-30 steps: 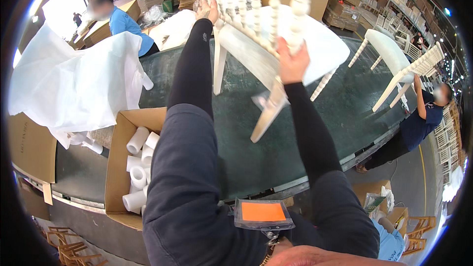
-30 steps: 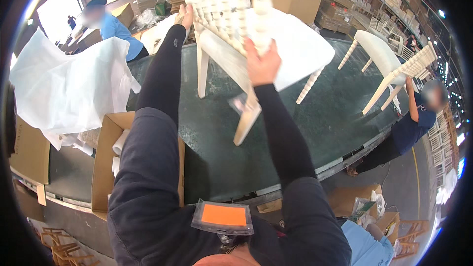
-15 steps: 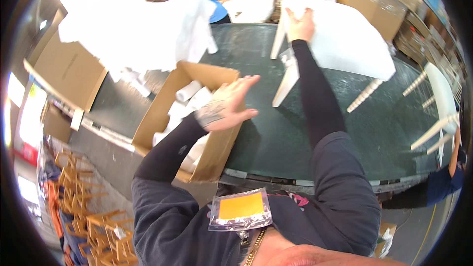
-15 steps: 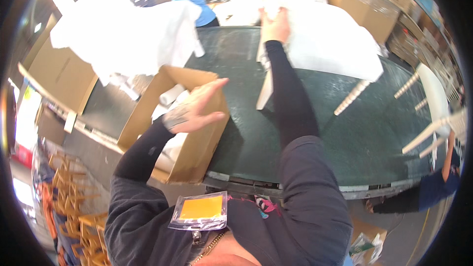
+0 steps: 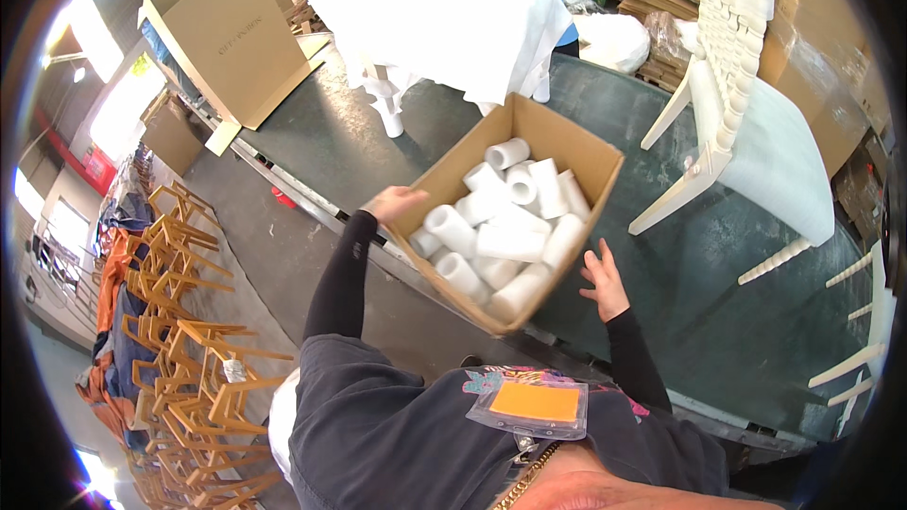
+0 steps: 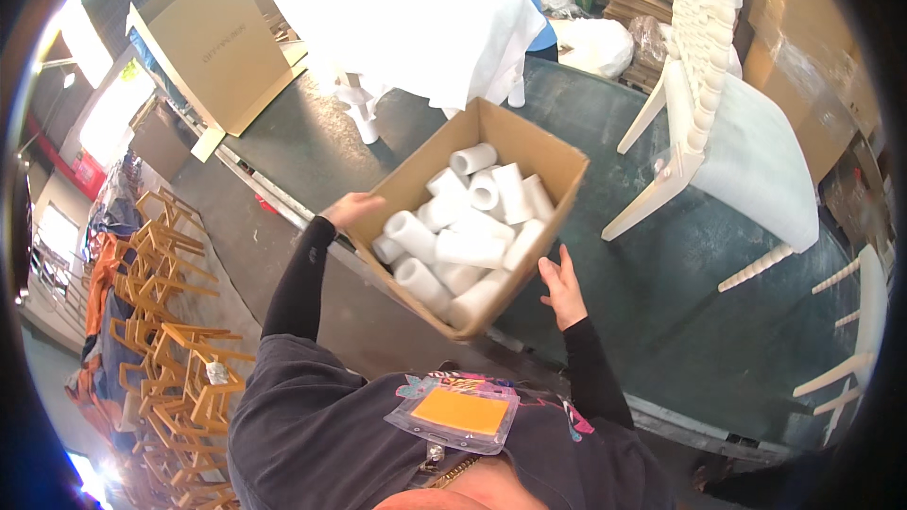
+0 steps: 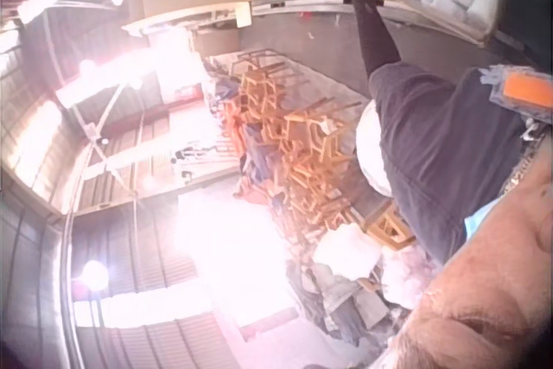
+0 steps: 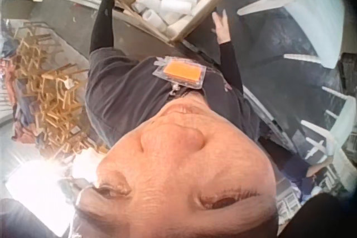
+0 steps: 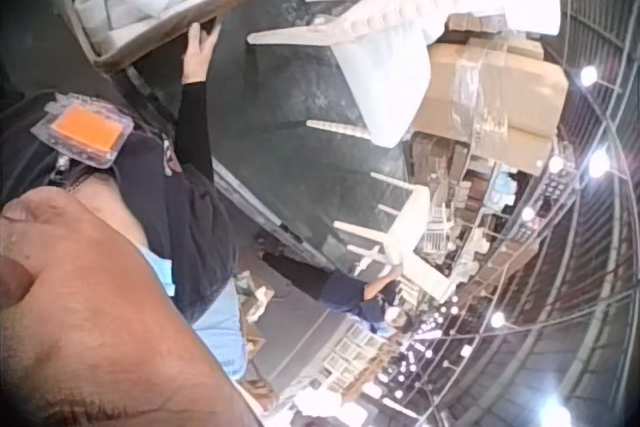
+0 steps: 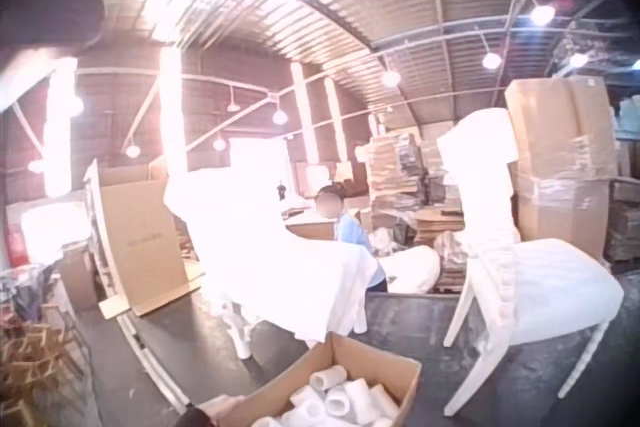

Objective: The person wraps white wooden chairs with white protective paper and foam leg protectors on a conveyor belt. They place foam sleeves on the chair legs, then drape and fold large sheets of paper over the chair seat and back.

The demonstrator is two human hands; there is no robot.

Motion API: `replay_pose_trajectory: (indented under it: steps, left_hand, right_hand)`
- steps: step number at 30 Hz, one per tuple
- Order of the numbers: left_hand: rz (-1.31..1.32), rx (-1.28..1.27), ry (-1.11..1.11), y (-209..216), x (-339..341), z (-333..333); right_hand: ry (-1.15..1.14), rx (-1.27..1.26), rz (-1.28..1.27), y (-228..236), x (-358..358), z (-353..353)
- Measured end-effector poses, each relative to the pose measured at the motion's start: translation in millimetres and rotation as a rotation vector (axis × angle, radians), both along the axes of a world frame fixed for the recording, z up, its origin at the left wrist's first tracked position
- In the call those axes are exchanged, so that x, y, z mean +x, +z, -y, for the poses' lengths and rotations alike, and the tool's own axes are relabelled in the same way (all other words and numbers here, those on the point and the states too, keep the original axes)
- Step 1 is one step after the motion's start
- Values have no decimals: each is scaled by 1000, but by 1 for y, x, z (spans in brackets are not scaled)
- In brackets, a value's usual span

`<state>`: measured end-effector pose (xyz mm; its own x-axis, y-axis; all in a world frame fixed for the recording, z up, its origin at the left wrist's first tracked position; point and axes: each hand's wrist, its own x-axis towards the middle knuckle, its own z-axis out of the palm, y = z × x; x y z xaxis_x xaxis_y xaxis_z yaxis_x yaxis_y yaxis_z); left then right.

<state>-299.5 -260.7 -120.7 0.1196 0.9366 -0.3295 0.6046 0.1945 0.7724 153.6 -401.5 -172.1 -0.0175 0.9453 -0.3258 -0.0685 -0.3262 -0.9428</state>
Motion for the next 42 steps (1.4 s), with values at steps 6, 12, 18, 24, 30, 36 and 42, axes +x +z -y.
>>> replay_pose_trajectory:
  steps: [6,12,18,24,30,36,42]
  left_hand:
    - [-15,66,-214,-3,78,52]
    - [-27,172,-214,-22,110,56]
    - [-77,275,-278,-28,107,47]
    - [-58,205,-324,-14,134,33]
    - [-18,250,-197,-25,112,31]
    - [95,141,-359,-8,159,81]
    - [370,-373,-967,-21,257,196]
  right_hand:
    - [-130,362,314,1,28,-27]
    - [-154,330,677,19,58,-38]
    - [-250,278,925,28,40,-26]
    - [-378,272,944,26,55,-11]
    - [-361,158,905,34,34,-33]
    - [-288,136,1077,35,99,-21]
    - [-163,36,1454,71,200,-9]
